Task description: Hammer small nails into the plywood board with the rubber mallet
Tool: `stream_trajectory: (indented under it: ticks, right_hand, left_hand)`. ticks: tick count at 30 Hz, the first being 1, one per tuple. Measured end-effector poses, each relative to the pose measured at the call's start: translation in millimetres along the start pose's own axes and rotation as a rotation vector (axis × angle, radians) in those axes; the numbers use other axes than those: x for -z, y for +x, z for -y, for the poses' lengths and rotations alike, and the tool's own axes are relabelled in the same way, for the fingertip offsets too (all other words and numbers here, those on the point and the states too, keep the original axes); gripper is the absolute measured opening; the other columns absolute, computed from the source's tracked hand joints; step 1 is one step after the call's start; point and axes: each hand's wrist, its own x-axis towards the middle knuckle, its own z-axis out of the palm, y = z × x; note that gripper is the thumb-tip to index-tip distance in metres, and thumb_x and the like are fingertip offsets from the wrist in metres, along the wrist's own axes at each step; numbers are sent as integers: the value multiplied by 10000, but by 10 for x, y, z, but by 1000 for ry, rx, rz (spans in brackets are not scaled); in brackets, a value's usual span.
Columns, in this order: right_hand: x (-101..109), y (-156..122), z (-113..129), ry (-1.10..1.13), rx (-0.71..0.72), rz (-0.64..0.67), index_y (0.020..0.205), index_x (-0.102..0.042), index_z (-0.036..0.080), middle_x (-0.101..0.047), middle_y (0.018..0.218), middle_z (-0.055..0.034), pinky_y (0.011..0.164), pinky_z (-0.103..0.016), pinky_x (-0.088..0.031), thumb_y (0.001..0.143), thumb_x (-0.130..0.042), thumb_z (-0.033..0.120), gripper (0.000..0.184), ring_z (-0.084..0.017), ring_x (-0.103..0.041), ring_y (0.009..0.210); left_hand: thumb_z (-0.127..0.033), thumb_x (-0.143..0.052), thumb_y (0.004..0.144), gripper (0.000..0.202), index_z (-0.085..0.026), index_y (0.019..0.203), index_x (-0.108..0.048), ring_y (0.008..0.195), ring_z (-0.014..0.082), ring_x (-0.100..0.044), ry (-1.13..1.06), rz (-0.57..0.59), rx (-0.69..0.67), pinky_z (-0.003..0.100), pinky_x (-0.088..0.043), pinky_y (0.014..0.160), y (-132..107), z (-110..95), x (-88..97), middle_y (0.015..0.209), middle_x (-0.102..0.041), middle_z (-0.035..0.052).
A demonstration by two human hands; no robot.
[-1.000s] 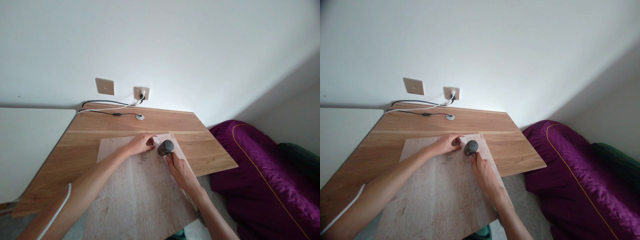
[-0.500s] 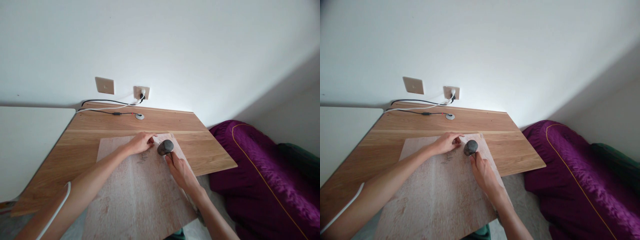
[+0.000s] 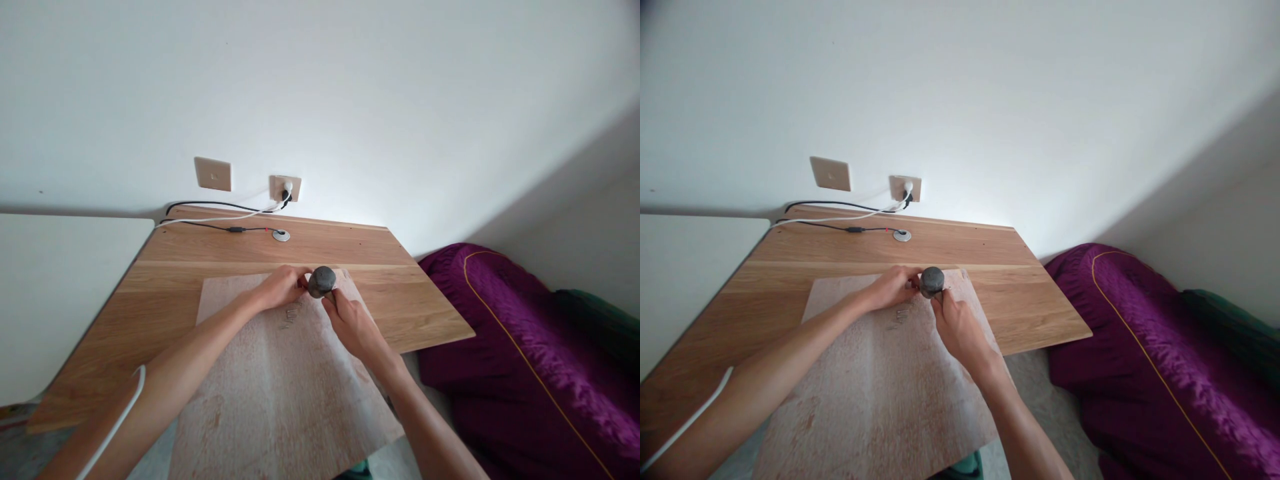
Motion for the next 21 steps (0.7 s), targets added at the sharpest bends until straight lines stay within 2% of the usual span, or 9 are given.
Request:
stream_trajectory:
  ticks: [4, 10, 15, 18, 21]
  right_hand:
    - [-4, -26, 32, 29, -11, -17, 1106, -626, 200, -746, 814, -88, 599, -323, -328, 1075, -431, 285, 216, -256, -692, 707]
    - [-11, -135, -36, 32, -41, -25, 1051, -605, 227, -747, 836, -86, 598, -314, -342, 1080, -432, 290, 187, -255, -704, 750]
    - [-79, -263, -128, 21, -125, 14, 1020, -597, 241, -734, 794, -68, 582, -313, -340, 1097, -400, 305, 221, -253, -711, 724]
    - [-129, -276, -160, 2, -131, 18, 1078, -600, 219, -748, 825, -86, 580, -318, -340, 1106, -389, 311, 232, -263, -724, 758]
    - [-153, -268, -162, -18, -122, 17, 1107, -594, 201, -752, 835, -94, 568, -324, -332, 1110, -375, 302, 242, -262, -721, 752]
  left_hand:
    - [-18, -637, 785, 468, -197, 1202, -753, 760, 165, -726, 6, -5, 18, 226, -498, 726, 0, 7, -8, 842, -795, -4]
    - [-44, -680, 806, 518, -202, 1299, -700, 765, 169, -741, -20, -7, 39, 239, -513, 740, -14, 61, -35, 881, -811, 2]
    - [-92, -744, 803, 465, -193, 1256, -716, 803, 184, -753, 17, -38, 45, 258, -530, 771, -3, 88, -49, 900, -809, 20]
    - [-104, -731, 812, 487, -184, 1291, -695, 815, 186, -758, 9, -6, 41, 258, -537, 765, -14, 48, 34, 918, -813, 27]
    - [-124, -690, 840, 467, -186, 1304, -685, 888, 201, -767, 89, 26, 18, 277, -543, 817, -67, -42, 182, 1008, -821, 50]
